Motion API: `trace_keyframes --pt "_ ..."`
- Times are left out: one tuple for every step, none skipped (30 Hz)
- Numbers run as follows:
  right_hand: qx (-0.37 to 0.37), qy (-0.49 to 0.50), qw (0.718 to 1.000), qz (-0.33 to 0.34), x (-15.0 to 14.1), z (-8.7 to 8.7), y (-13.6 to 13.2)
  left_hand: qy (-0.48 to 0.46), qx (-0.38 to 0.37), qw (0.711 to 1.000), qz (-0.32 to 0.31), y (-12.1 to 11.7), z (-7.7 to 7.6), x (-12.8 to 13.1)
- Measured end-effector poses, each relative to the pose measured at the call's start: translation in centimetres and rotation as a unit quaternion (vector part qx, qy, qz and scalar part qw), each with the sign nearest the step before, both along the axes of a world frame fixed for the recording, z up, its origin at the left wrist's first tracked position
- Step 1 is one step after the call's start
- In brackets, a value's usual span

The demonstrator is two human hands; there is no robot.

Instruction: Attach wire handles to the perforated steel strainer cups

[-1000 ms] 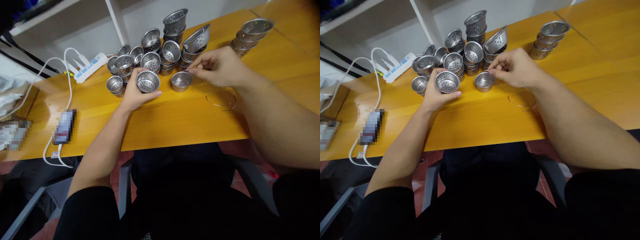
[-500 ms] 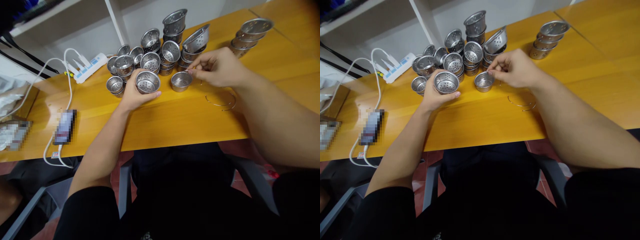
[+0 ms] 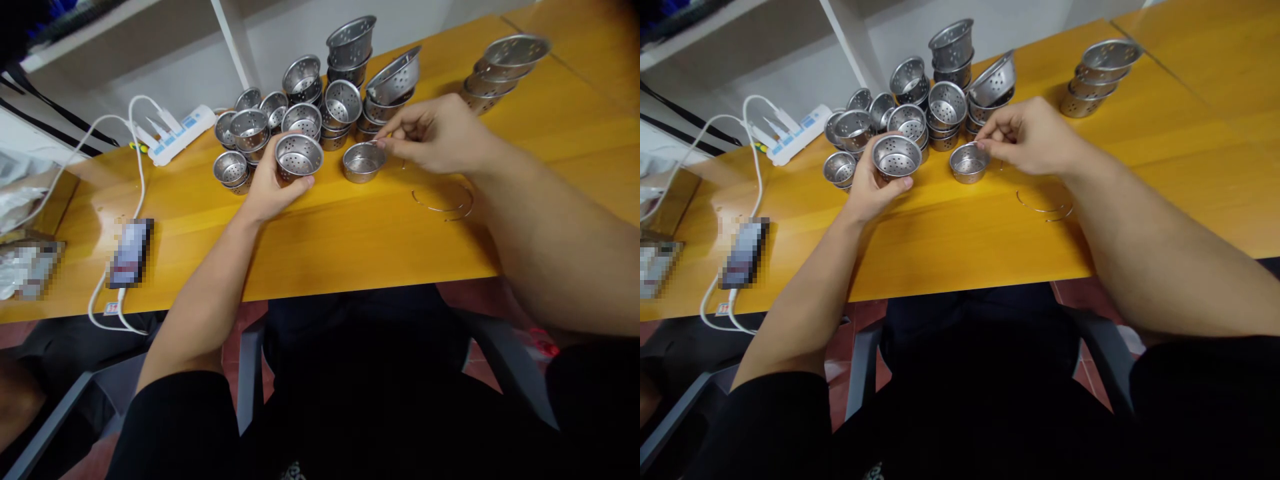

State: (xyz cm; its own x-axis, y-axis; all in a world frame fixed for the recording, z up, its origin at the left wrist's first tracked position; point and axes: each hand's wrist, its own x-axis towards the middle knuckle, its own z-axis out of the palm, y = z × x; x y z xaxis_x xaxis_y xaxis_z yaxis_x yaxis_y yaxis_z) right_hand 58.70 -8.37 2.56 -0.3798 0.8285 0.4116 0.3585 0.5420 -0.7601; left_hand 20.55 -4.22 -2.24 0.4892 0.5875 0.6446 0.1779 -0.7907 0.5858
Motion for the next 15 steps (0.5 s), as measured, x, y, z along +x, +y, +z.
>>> trace_keyframes --pt "0.0 0.0 1.0 0.001 0.0 0.0 0.1 -0.003 -0.001 1.0 -0.008 0.0 0.0 0.1" --pt "-0.001 -0.001 1.0 0.001 0.0 -0.1 0.1 -0.005 -0.003 1.0 -0.013 0.0 0.1 0.1" --pt "-0.003 -0.002 1.0 0.0 0.1 -0.1 0.1 -0.007 -0.003 1.0 -0.013 -0.1 0.2 0.2" --pt "-0.004 -0.003 1.0 -0.002 0.1 0.0 0.1 -0.008 -0.003 1.0 -0.01 -0.2 0.3 0.2" --pt "-0.005 -0.003 1.0 -0.004 0.1 0.0 0.0 -0.009 -0.003 1.0 -0.005 -0.3 0.4 0.3" --pt "-0.007 -0.004 1.0 -0.004 0.0 0.1 0.0 -0.008 -0.004 1.0 0.0 -0.5 0.5 0.3" --pt "-0.008 -0.005 1.0 -0.005 0.0 0.2 -0.1 -0.007 -0.007 1.0 0.005 -0.7 0.7 0.3" --pt "-0.009 -0.006 1.0 -0.006 0.0 0.2 -0.2 -0.006 -0.012 1.0 0.01 -0.9 0.9 0.3" --pt "-0.01 -0.007 1.0 -0.008 -0.1 0.3 -0.3 -0.004 -0.019 1.0 0.013 -1.1 1.0 0.2" --pt "-0.011 -0.009 1.0 -0.01 -0.1 0.4 -0.4 -0.001 -0.027 0.999 0.017 -1.2 1.2 0.2" --pt "-0.013 -0.011 1.0 -0.011 -0.2 0.4 -0.4 0.003 -0.034 0.999 0.022 -1.3 1.2 0.2" --pt "-0.013 -0.012 1.0 -0.013 -0.2 0.4 -0.5 0.006 -0.04 0.999 0.027 -1.4 1.2 0.1" --pt "-0.013 -0.011 1.0 -0.013 -0.2 0.5 -0.5 0.007 -0.043 0.999 0.032 -1.4 1.2 0.1" --pt "-0.012 -0.01 1.0 -0.012 -0.2 0.5 -0.5 0.007 -0.044 0.998 0.036 -1.3 1.1 0.1" --pt "-0.012 -0.007 1.0 -0.009 -0.2 0.4 -0.5 0.004 -0.043 0.998 0.04 -1.2 1.0 0.1"
